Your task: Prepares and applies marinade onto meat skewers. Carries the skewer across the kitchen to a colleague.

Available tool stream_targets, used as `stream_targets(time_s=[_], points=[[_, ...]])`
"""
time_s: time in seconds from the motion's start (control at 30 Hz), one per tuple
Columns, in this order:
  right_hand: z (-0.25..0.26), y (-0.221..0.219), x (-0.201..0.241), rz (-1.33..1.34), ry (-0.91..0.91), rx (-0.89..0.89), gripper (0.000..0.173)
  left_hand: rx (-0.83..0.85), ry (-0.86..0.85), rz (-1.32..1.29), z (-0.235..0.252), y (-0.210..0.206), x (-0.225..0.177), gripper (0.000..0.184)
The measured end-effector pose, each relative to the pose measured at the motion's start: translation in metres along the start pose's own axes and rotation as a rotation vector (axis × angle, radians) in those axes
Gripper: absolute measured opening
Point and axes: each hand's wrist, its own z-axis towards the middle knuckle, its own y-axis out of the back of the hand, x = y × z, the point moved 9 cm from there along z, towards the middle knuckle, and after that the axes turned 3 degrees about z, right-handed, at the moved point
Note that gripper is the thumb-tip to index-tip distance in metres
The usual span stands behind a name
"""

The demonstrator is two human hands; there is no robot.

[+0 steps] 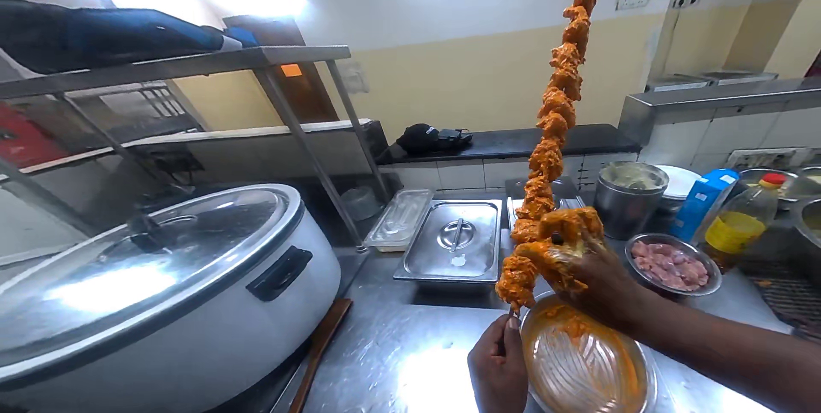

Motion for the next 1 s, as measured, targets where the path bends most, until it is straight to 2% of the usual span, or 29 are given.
stream_targets(time_s=[0.07, 0.17, 0.2, 0.33, 0.4, 0.43, 0.47, 0.5, 0.53, 0.57, 0.63, 0.73, 1.0], points=[[0.000, 0.000, 0.010, 0.112, -0.006, -0.001, 0.027, 0.000, -0.007, 0.018, -0.002, -0.002, 0.000, 0.020], [-0.007, -0.038, 0.020, 0.210, 0.011, 0.215, 0.014, 0.009, -0.050, 0.034, -0.004, -0.005, 0.000, 0.021], [-0.009, -0.040, 0.020, 0.227, 0.001, 0.240, 0.012, 0.014, -0.054, 0.026, -0.004, -0.005, 0.001, 0.021], [-0.026, 0.004, -0.003, 0.364, -0.166, 0.013, 0.016, 0.035, -0.040, -0.022, -0.004, -0.002, 0.013, 0.020], [-0.059, -0.006, -0.030, 0.389, -0.304, 0.038, 0.016, 0.049, -0.035, -0.018, -0.001, 0.001, 0.021, 0.020], [-0.082, -0.026, -0.043, 0.371, -0.398, 0.169, 0.015, 0.054, -0.028, -0.015, -0.001, 0.001, 0.024, 0.020], [-0.111, -0.055, -0.055, 0.362, -0.525, 0.430, 0.017, 0.055, -0.019, -0.020, -0.001, 0.001, 0.028, 0.020], [-0.144, -0.087, -0.065, 0.354, -0.667, 0.778, 0.025, 0.053, -0.008, -0.029, -0.001, 0.001, 0.030, 0.020], [-0.174, -0.110, -0.070, 0.349, -0.781, 1.046, 0.032, 0.052, 0.005, -0.039, -0.001, -0.001, 0.031, 0.021], [-0.197, -0.125, -0.077, 0.323, -0.861, 1.183, 0.035, 0.051, 0.021, -0.047, -0.001, -0.002, 0.032, 0.021], [-0.223, -0.140, -0.090, 0.279, -0.941, 1.226, 0.034, 0.053, 0.053, -0.056, -0.001, -0.007, 0.032, 0.021], [-0.242, -0.152, -0.091, 0.276, -0.950, 1.241, 0.033, 0.041, 0.082, -0.075, -0.004, -0.012, 0.035, 0.020], [-0.230, -0.170, -0.082, 0.368, -0.981, 1.252, 0.035, 0.021, 0.122, -0.086, -0.003, -0.025, 0.039, 0.021]])
